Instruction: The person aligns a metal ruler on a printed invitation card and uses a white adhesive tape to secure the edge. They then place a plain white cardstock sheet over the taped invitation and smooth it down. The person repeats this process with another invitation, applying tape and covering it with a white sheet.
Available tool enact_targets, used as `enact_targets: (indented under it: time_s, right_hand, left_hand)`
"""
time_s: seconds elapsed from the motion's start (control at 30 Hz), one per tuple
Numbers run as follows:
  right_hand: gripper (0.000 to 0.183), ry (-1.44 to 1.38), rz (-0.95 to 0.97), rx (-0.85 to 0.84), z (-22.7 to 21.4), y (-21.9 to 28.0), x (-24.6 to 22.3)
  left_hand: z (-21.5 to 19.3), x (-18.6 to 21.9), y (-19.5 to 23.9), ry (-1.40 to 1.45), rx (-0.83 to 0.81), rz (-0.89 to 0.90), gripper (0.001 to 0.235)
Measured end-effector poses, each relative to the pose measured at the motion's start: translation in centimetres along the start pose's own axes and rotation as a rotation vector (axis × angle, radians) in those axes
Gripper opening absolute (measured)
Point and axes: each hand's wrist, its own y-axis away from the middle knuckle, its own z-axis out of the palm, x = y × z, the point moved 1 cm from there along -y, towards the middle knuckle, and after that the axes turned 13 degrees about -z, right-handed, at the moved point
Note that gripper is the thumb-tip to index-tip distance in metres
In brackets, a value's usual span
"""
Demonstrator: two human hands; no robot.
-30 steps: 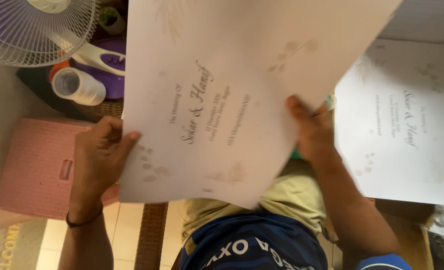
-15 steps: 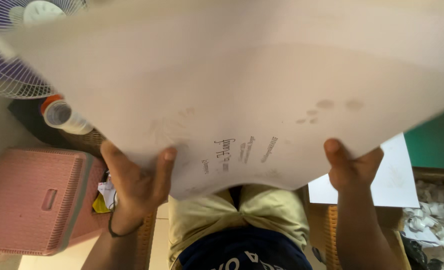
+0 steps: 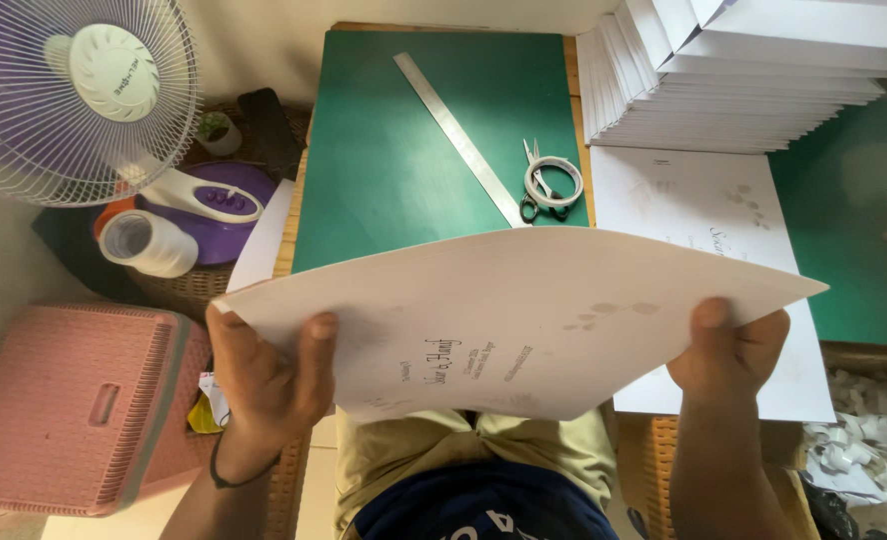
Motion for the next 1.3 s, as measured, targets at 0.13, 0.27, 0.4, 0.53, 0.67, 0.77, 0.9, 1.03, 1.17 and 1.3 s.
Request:
enact_targets:
  time_s: [0.13,0.27,0.4,0.53,0.67,0.77,0.9,1.03,1.17,1.3]
  right_hand:
    - [0.034,0.069,-0.11,-0.004,-0.1,-1.0,-0.2]
    - [0.038,0.129,-0.143,0.033,0.4,-2.6,-0.8]
    - [0.037,0.185,-0.144,0.013,0.9,-3.7,-1.6]
    - [0.04,0.206,-0.175,-0.029,0.8,-3.6,-1.8]
    - [0.042,0.233,-0.161,-0.038,0.0,-3.3,-1.9]
    - [0.042,0.26,-0.153,0.011,0.0,-3.7,-2.2]
    - [0.04,0.163,-0.191,-0.038,0.7,-4.7,-2.5]
    - [0.041,0.203,-0.186,-0.01,1.5,-4.2,-3.1]
    - [0.039,0.2,-0.157,-0.038,3.2,-5.8,-1.4]
    - [0.038,0.343,0.026,-0.178,6.8,-9.7,6.0]
  left_hand:
    - [-0.8,0.6,-0.4,0.175,-0.001,-0.064,0.026]
    - [-1.6,1.0,-0.6,0.229,0.025,-0.071,0.02]
    - [-2.1,0.9,-0.7,0.174,0.075,-0.112,0.023]
    - [-1.4,0.2,-0.6,0.283,0.063,-0.12,0.027]
    - [-0.8,-0.4,-0.5,0.266,0.085,-0.078,0.029]
    - [-1.0,-0.1,-0.6,0.275,0.063,-0.077,0.033]
    - [-1.5,0.6,-1.3,0.106,0.169,-0.051,0.047]
    - [-2.2,0.2,-1.9,0.089,0.211,0.014,0.047]
    - [-3.1,-1.0,-2.7,-0.081,0.228,0.026,0.04]
    - [-1.3,-7.6,-7.6,-0.132,0.044,-0.133,0.033]
